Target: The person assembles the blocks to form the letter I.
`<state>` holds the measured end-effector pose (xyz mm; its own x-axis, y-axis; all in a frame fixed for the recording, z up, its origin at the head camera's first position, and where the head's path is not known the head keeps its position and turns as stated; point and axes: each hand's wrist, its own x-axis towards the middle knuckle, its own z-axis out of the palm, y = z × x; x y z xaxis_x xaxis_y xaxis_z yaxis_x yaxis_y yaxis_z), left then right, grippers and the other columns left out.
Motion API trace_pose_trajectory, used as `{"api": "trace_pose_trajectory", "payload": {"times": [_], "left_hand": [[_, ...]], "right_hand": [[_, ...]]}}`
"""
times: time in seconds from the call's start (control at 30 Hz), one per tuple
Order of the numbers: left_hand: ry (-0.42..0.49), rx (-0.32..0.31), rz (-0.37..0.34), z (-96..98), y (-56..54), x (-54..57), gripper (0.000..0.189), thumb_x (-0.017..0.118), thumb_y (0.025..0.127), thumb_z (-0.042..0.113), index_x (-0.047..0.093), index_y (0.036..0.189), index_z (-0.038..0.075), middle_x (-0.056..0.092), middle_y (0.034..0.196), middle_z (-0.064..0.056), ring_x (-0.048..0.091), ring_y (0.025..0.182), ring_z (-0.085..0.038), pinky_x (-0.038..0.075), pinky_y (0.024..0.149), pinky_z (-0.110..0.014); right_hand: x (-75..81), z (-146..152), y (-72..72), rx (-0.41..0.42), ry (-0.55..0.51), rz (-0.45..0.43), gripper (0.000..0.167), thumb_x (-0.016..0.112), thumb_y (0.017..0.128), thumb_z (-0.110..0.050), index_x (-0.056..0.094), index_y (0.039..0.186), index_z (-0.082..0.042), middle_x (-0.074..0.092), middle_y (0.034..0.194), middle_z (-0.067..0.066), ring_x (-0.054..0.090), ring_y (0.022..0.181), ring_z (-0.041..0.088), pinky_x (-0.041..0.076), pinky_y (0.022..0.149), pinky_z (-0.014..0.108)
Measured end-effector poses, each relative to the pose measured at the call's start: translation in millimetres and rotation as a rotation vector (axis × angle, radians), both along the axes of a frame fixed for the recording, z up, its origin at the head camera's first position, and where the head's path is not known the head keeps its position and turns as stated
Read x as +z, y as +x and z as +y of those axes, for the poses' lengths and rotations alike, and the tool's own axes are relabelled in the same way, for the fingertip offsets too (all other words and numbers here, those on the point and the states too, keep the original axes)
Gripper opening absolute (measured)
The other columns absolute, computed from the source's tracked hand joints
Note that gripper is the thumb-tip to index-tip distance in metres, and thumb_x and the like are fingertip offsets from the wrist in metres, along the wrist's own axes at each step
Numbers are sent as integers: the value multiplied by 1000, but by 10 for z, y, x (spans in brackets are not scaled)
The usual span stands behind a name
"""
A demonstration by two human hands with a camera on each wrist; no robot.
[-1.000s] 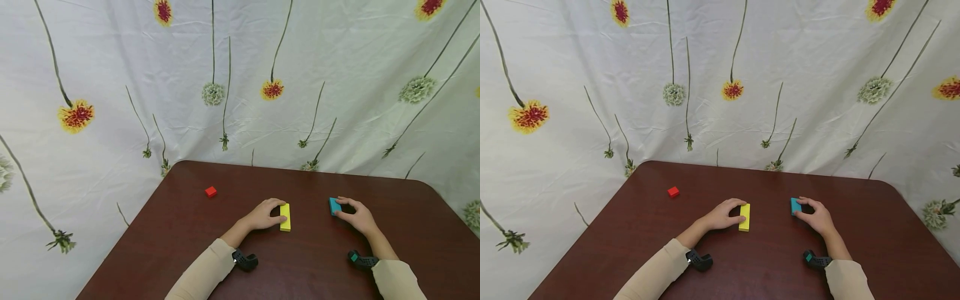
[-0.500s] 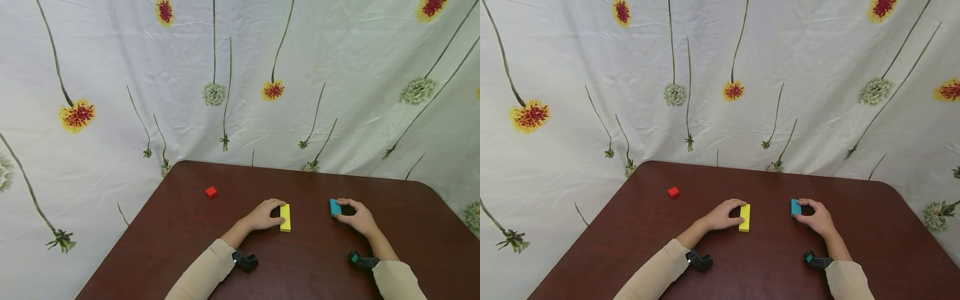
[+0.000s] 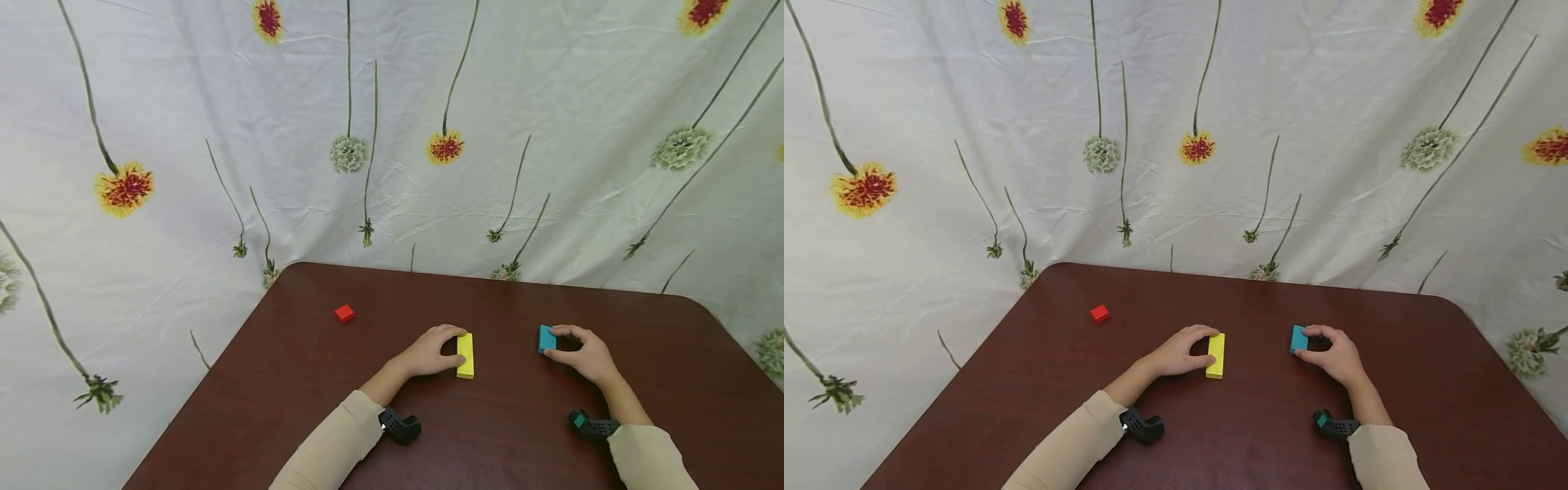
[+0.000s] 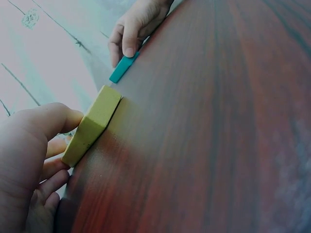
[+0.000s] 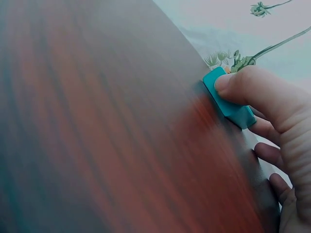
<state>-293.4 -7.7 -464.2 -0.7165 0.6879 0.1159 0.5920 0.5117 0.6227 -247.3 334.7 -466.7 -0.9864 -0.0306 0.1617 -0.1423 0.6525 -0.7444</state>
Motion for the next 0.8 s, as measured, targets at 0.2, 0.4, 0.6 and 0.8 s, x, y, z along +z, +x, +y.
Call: {"api": "trace_pose_trajectory", "payload": {"times": [0.2,0.4,0.6,0.8], "left_hand": [[0,-2,3,-4,2,-4,54,61,96,29,47,144,10,45,145,-5,38,136,-24,32,110,-41],[2,-7,-2,-5,10,-8,54,61,96,30,46,145,11,45,146,-5,37,136,-24,32,110,-42],[0,-9,-1,-1,0,-3,54,60,97,30,46,145,11,44,146,-5,37,137,-24,32,110,-42],[-3,-3,-7,-2,-11,-8,54,60,97,31,46,145,11,44,146,-5,37,137,-24,31,110,-42]], "right_hand": [[1,-2,11,-6,5,-1,54,77,85,-32,61,126,0,49,137,25,35,128,46,30,98,66],[-8,4,26,-8,-8,13,54,78,84,-31,62,125,1,50,136,25,36,128,46,31,98,66],[24,-4,42,-23,-41,13,55,78,85,-30,61,126,2,49,137,26,34,130,47,30,99,67],[46,-30,61,-17,-47,7,56,77,85,-29,60,128,2,47,139,26,30,132,48,28,98,69]]}}
